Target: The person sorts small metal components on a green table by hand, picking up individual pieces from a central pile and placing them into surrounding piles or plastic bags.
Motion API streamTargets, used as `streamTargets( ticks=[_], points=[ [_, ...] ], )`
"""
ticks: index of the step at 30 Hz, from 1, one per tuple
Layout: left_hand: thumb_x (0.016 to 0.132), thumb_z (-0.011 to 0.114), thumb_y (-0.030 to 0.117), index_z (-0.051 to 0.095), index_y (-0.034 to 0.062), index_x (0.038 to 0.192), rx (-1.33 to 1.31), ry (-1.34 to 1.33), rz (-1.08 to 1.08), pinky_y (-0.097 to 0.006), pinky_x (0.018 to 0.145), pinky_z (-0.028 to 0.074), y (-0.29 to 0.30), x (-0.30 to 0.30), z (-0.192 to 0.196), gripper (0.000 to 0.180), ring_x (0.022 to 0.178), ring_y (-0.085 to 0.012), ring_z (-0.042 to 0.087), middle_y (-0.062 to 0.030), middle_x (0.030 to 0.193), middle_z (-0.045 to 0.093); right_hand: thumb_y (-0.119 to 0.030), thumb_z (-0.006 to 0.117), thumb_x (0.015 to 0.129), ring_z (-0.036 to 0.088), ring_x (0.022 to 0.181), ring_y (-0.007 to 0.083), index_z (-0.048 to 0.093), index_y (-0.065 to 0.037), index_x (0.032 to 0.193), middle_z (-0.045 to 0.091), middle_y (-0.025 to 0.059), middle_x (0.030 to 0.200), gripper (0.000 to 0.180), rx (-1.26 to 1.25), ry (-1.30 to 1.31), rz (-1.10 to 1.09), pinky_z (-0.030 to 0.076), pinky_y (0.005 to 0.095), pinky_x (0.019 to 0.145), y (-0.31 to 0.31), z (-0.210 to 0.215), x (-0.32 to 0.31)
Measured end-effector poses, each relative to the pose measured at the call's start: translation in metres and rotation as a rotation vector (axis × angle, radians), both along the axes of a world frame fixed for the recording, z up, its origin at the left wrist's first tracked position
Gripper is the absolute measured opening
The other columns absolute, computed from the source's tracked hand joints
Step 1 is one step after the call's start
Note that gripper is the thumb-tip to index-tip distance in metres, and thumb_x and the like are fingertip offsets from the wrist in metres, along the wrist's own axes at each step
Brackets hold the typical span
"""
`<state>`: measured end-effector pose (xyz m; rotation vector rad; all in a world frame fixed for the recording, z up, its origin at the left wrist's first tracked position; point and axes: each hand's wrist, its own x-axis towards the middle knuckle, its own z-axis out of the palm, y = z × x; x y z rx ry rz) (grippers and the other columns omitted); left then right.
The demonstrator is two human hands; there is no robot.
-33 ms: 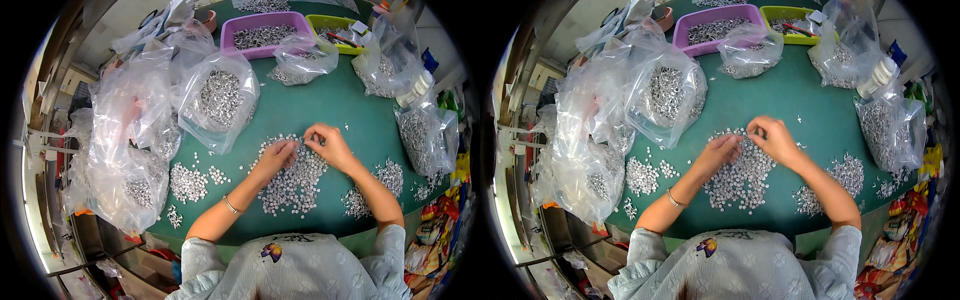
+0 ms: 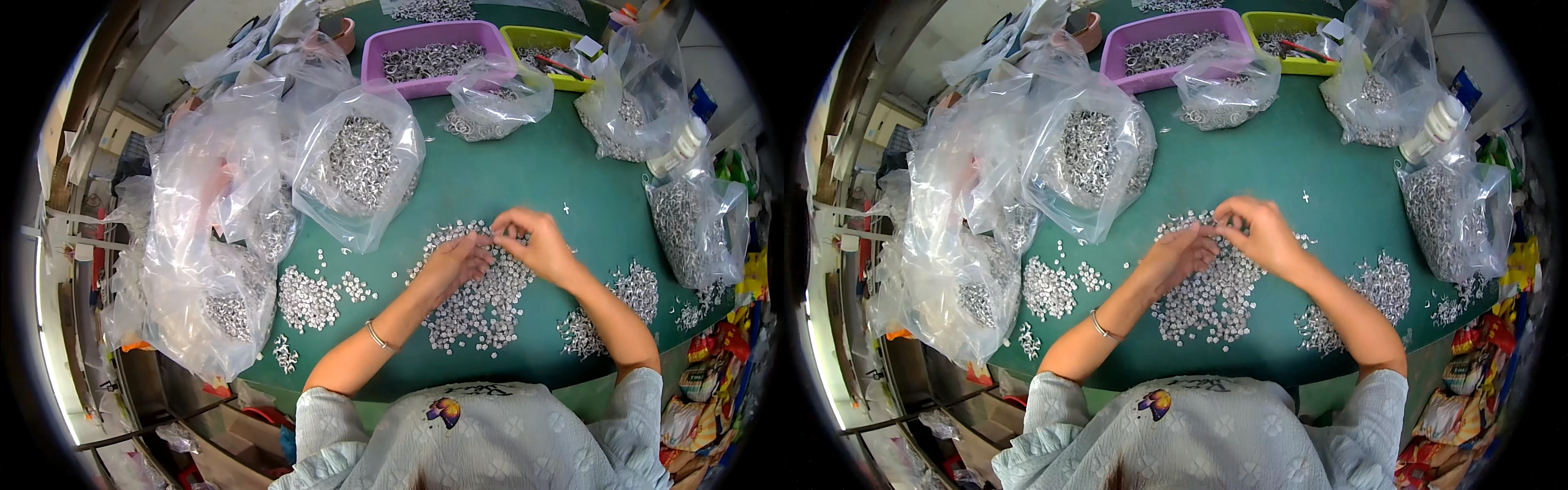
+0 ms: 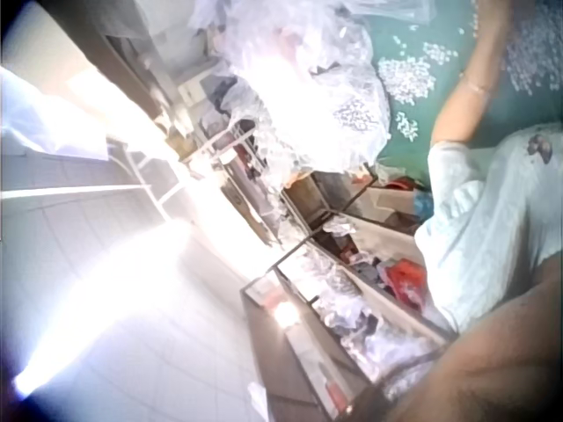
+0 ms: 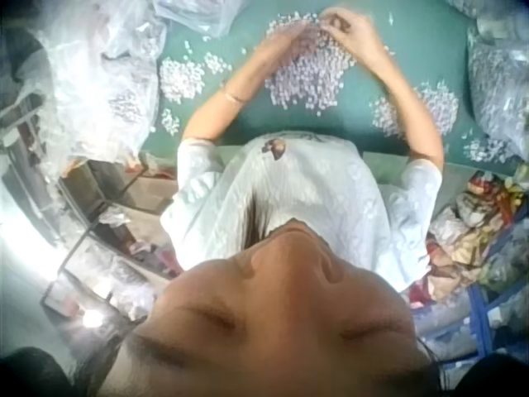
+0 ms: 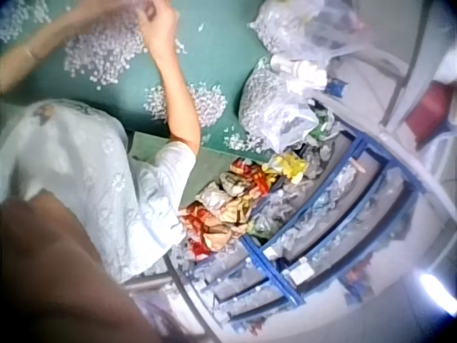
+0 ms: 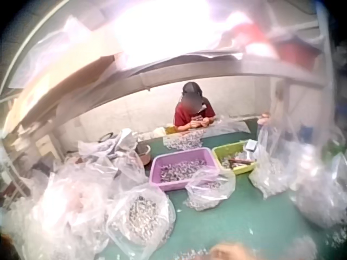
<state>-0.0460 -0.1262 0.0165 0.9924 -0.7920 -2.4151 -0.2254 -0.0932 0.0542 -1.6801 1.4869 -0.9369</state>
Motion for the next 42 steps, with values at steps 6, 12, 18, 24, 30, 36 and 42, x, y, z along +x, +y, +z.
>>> streamTargets(
  ticks=[6, 12, 18, 24, 30, 36, 42],
  points=[
    [0.094, 0.045, 0.013, 0.051, -0.0024, 0.115, 0.056, 0.109, 0.051, -0.023, 0.059, 0.039, 0.005, 0.015, -0.014, 0.028, 0.07, -0.0104, 0.05, -0.0048, 0.086, 0.058, 0.001, 0.061, 0.074, 0.056, 0.077, 0.0274, 0.06, 0.0, 0.085, 0.06, 0.0108, 0.079, 0.011, -0.105, 0.051, -0.075, 0.045, 0.0362, 0.069, -0.007, -0.02, -0.011],
    [0.085, 0.046, -0.005, 0.05, -0.0073, 0.111, -0.049, -0.057, 0.274, -0.027, 0.075, 0.047, 0.008, 0.038, -0.004, 0.027, 0.081, -0.0161, 0.056, -0.0106, 0.093, 0.06, 0.0, 0.062, 0.072, 0.048, 0.092, 0.0229, 0.06, -0.006, 0.085, 0.052, 0.0048, 0.093, 0.014, -0.232, 0.419, 0.154, 0.036, 0.0344, 0.08, 0.013, -0.048, -0.008],
    [0.086, 0.048, -0.001, 0.052, -0.0057, 0.11, -0.02, 0.022, 0.24, -0.028, 0.075, 0.048, 0.017, 0.035, -0.008, 0.025, 0.081, -0.0167, 0.056, -0.0106, 0.091, 0.06, -0.006, 0.06, 0.071, 0.048, 0.091, 0.021, 0.063, -0.009, 0.084, 0.052, 0.0047, 0.087, 0.013, -0.289, 0.825, 0.344, 0.035, 0.0357, 0.083, -0.002, -0.037, -0.002],
    [0.089, 0.048, 0.002, 0.053, -0.0045, 0.11, 0.0, 0.093, 0.238, -0.027, 0.074, 0.048, 0.024, 0.032, -0.017, 0.022, 0.079, -0.0152, 0.057, -0.0095, 0.09, 0.061, -0.008, 0.061, 0.07, 0.049, 0.091, 0.0203, 0.062, -0.009, 0.08, 0.054, 0.0044, 0.086, 0.01, -0.284, 0.811, 0.563, 0.036, 0.0363, 0.082, -0.018, -0.021, -0.008],
    [0.086, 0.045, -0.006, 0.048, -0.0081, 0.116, -0.026, 0.024, 0.292, -0.033, 0.091, 0.046, 0.027, 0.039, -0.008, 0.03, 0.102, -0.0243, 0.057, -0.0179, 0.108, 0.058, -0.004, 0.062, 0.073, 0.049, 0.096, 0.0242, 0.061, -0.007, 0.087, 0.055, 0.0048, 0.093, 0.015, 0.132, 0.389, 0.292, 0.036, 0.0418, 0.087, -0.005, -0.035, -0.031],
    [0.085, 0.043, -0.007, 0.036, -0.0112, 0.125, -0.051, 0.02, 0.29, -0.037, 0.098, 0.042, -0.005, 0.031, 0.021, 0.041, 0.114, -0.0295, 0.05, -0.0241, 0.124, 0.047, -0.007, 0.063, 0.076, 0.044, 0.112, 0.0294, 0.056, -0.003, 0.106, 0.05, 0.011, 0.114, 0.03, -0.211, 0.403, 0.196, 0.037, 0.0449, 0.089, 0.022, -0.05, -0.016],
    [0.085, 0.046, -0.004, 0.036, -0.0101, 0.125, -0.227, 0.182, 0.443, -0.033, 0.087, 0.046, -0.088, -0.005, 0.087, 0.042, 0.097, -0.0233, 0.055, -0.019, 0.113, 0.052, -0.008, 0.066, 0.073, 0.045, 0.109, 0.0275, 0.059, -0.005, 0.1, 0.051, 0.009, 0.11, 0.028, -0.24, 0.438, 0.173, 0.035, 0.0397, 0.089, 0.029, -0.049, -0.016]
  ],
)
